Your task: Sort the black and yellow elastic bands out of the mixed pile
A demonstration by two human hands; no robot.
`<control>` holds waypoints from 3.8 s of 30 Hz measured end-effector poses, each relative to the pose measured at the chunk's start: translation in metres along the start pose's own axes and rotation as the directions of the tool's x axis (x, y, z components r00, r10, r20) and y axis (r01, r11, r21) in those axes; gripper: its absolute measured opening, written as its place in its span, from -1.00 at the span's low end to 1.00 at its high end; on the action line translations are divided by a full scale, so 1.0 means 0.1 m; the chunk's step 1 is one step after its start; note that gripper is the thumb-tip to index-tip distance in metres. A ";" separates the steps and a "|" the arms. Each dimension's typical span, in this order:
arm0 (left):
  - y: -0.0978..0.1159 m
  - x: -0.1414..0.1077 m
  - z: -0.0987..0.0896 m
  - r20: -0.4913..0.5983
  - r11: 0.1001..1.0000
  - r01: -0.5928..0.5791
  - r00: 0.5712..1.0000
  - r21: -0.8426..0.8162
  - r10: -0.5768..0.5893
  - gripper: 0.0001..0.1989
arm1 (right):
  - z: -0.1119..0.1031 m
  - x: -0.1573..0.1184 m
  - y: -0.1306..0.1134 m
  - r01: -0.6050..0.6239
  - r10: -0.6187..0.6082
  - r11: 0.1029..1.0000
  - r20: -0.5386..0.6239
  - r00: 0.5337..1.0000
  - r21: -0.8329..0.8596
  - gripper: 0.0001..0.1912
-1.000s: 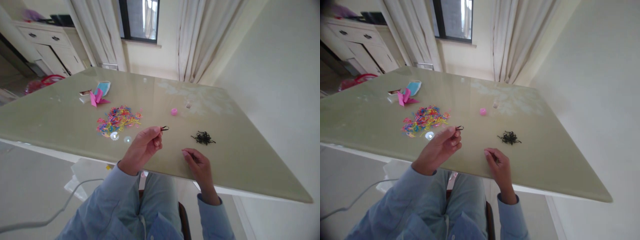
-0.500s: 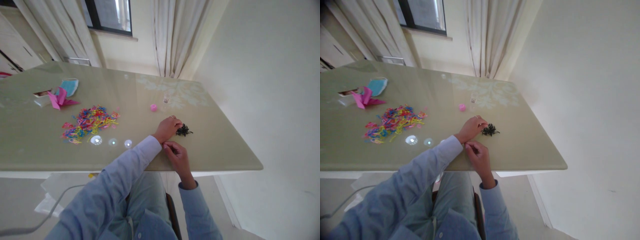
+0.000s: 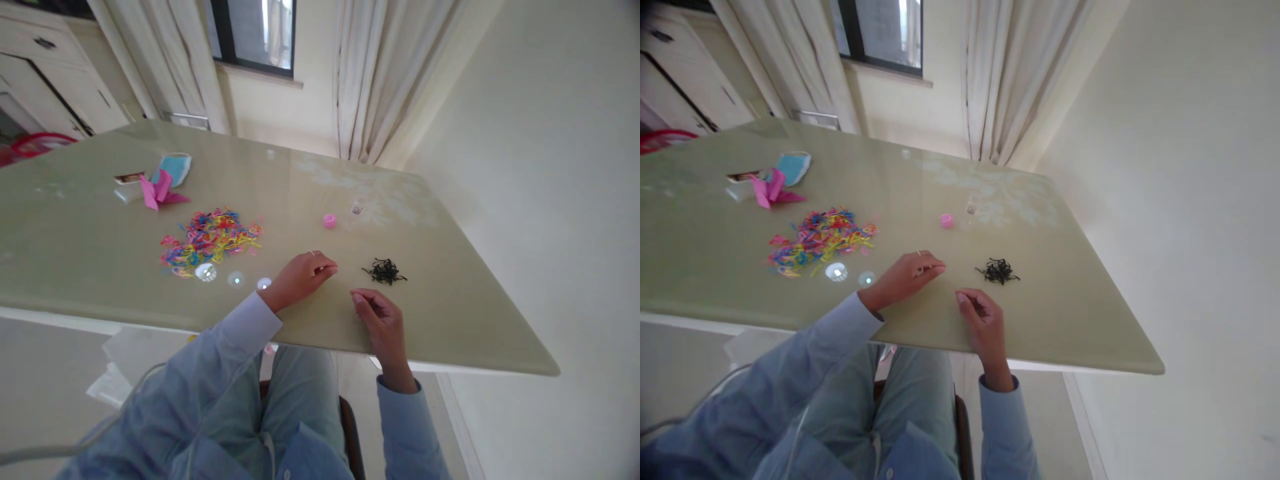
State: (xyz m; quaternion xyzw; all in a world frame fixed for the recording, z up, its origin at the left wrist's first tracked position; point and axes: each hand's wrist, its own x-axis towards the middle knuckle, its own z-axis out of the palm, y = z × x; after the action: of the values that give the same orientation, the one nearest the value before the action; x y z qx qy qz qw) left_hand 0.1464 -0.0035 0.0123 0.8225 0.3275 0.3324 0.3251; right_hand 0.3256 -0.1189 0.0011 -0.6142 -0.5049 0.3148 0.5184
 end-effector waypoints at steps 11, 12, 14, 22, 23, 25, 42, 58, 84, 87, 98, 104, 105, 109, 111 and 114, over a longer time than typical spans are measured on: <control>-0.33 -0.93 -0.72 -0.283 0.951 0.241 0.915 -0.193 -0.289 -0.72 | 0.02 0.09 -0.03 -0.001 0.007 0.978 0.031 0.999 -0.207 -0.60; -0.33 -0.95 -0.73 -0.298 0.944 0.248 0.904 -0.216 -0.305 -0.71 | 0.04 0.11 -0.05 -0.011 0.020 0.975 0.039 0.999 -0.223 -0.57; -0.34 -0.94 -0.72 -0.289 0.953 0.230 0.915 -0.200 -0.281 -0.71 | 0.09 0.17 -0.14 -0.035 0.051 0.970 0.064 0.997 -0.239 -0.52; -0.35 -0.93 -0.64 -0.197 0.982 0.182 0.962 -0.053 -0.189 -0.77 | 0.93 0.46 -0.72 -0.007 0.051 0.993 0.365 0.930 -0.121 -0.52; -0.35 -0.92 -0.64 -0.200 0.982 0.186 0.961 -0.046 -0.191 -0.77 | 1.09 0.51 -0.79 0.022 0.025 0.994 0.421 0.907 -0.108 -0.54; -0.35 -0.91 -0.64 -0.204 0.980 0.199 0.958 -0.031 -0.201 -0.76 | 1.43 0.65 -0.91 0.087 -0.027 0.992 0.522 0.853 -0.091 -0.60; -0.38 -0.89 -0.61 -0.194 0.988 0.153 0.969 -0.023 -0.155 -0.77 | 3.16 1.48 -1.11 0.792 -0.154 0.424 0.827 0.541 -0.439 -0.78; -0.35 -0.89 -0.63 -0.159 0.987 0.156 0.976 0.049 -0.147 -0.76 | 3.16 1.53 -0.96 0.782 -0.253 0.514 0.809 0.531 -0.353 -0.82; -0.34 -0.92 -0.64 -0.192 0.979 0.203 0.960 -0.014 -0.202 -0.75 | 1.97 0.91 -1.02 -0.402 0.021 0.788 0.632 0.775 0.466 -0.68; -0.35 -0.93 -0.63 -0.220 0.977 0.215 0.952 -0.008 -0.212 -0.77 | 1.74 0.78 -0.99 -0.436 0.040 0.736 0.610 0.791 0.518 -0.70; -0.40 -0.96 -0.66 -0.245 0.975 0.210 0.944 -0.075 -0.222 -0.74 | 0.83 0.37 -0.70 -0.385 0.115 0.680 0.427 0.897 0.624 -0.73; -0.37 -0.97 -0.69 -0.227 0.967 0.246 0.940 -0.060 -0.254 -0.65 | 0.14 0.16 -0.51 -0.228 0.153 0.823 0.183 0.971 0.520 -0.68; -0.37 -0.97 -0.70 -0.226 0.965 0.255 0.939 -0.054 -0.260 -0.65 | 0.02 0.13 -0.49 -0.207 0.160 0.832 0.135 0.978 0.514 -0.68; -0.37 -0.98 -0.70 -0.233 0.959 0.282 0.930 -0.042 -0.283 -0.63 | -0.41 0.07 -0.39 -0.122 0.175 0.854 -0.058 0.983 0.506 -0.68; -0.37 -0.98 -0.70 -0.235 0.955 0.293 0.926 -0.051 -0.297 -0.63 | -0.56 0.09 -0.35 -0.079 0.166 0.880 -0.147 0.975 0.468 -0.69; -0.36 -0.99 -0.70 -0.236 0.950 0.305 0.921 -0.059 -0.310 -0.62 | -0.69 0.17 -0.27 0.004 0.097 0.947 -0.299 0.949 0.320 -0.70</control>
State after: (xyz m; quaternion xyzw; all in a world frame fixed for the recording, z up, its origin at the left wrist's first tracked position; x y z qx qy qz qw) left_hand 0.0258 -0.0347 -0.0083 0.7107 0.4862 0.3784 0.3395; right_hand 0.3850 -0.1260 0.0472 -0.5768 -0.3449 0.3033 0.6755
